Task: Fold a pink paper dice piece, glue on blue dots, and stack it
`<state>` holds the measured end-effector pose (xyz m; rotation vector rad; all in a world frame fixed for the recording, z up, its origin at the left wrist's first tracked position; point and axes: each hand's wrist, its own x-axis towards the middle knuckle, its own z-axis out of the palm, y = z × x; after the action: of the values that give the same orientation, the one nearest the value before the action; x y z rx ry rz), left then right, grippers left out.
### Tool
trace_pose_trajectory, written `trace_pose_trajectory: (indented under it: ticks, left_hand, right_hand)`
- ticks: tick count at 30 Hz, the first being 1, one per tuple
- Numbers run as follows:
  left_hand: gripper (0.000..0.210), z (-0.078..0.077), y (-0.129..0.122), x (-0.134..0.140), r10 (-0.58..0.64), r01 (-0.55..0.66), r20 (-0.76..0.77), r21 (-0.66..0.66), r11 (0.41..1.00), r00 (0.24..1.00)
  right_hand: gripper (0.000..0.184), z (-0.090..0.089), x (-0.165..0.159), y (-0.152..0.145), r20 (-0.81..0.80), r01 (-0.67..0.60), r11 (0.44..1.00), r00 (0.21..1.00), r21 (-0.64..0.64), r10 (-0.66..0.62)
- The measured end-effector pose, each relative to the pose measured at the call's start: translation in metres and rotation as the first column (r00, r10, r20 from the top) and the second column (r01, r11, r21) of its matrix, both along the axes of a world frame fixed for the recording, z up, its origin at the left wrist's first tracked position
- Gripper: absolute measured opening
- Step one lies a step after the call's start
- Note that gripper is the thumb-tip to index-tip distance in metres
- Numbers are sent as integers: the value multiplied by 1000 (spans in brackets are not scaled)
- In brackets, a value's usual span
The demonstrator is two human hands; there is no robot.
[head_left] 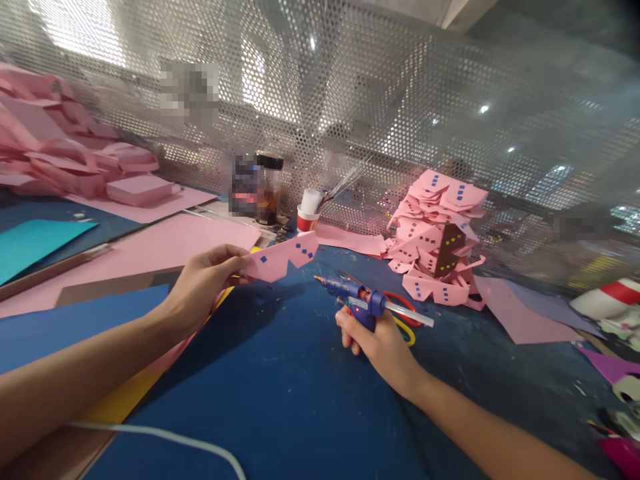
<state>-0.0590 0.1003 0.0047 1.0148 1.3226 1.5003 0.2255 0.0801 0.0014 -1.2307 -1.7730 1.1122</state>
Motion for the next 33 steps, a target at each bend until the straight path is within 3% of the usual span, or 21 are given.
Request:
trace_pose_trajectory:
  ticks: [9,13,20,33]
  left_hand:
    - [22,1,-2,0,25,-29,-83,-45,999,996]
    - [24,-2,1,0,10,-14,-112,-42,999,994]
    - [25,-7,2,-3,1,-11,-144,-66,998,990]
    - [27,-11,3,-6,-20,14,-155,-36,999,988]
  right_hand:
    - [32,-8,9,12,245,48,999,969,-2,-46]
    - [33,-6,7,11,360,54,993,929,103,-88]
    - [35,-6,5,13,439,31,972,889,231,-132]
    - [36,0,-2,15,517,50,977,843,205,-151]
